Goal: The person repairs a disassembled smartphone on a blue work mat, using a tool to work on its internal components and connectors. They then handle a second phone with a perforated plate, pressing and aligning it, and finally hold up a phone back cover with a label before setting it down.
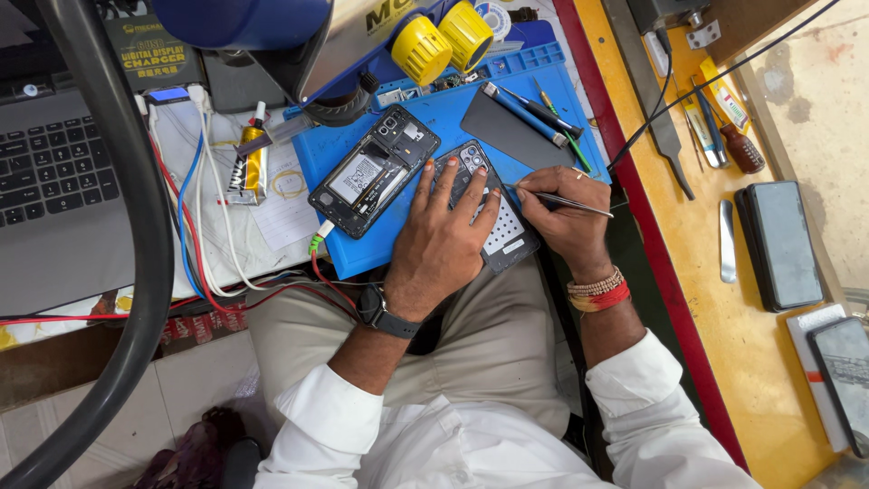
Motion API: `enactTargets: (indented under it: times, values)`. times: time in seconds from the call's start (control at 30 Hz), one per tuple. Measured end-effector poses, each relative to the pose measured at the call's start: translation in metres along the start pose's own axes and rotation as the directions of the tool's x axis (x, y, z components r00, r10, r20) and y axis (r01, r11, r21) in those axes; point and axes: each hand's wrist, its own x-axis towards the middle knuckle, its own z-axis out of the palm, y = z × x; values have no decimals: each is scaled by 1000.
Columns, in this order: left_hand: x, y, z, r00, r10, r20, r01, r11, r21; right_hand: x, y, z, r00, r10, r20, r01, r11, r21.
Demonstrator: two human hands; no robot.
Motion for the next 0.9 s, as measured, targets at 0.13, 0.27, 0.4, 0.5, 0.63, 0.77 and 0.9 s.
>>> enactTargets:
  times: [0.13,0.27,0.4,0.5,0.63,0.77,0.9]
  values:
    - [0,1,-1,1000,-6,5,6,1000,-3,2,1,-1,1000,3,9,-3,999,34]
    - [0,0,-1,1000,-4,11,4,1000,-9,2,1,2,1000,3,3,-3,999,50]
    - [-1,-1,-1,1000,-1,12,1,1000,1,-1,-1,1,1000,-9,-6,9,1000,4]
    - [0,0,-1,1000,0,5,0,1000,-10,1,0,-1,1000,6,-5,-6,999,42]
    - [1,0,-1,1000,-4,2,4,1000,-6,2,0,1,1000,5,4,-6,998,55]
    - [0,1,0,1000,-4,0,4,1000,-5,0,0,3,1000,-24,-11,24,1000,-2]
    - [1,0,-2,1000,1,4,-1,1000,-7,2,-1,0,1000,0,-8,0,1000,18]
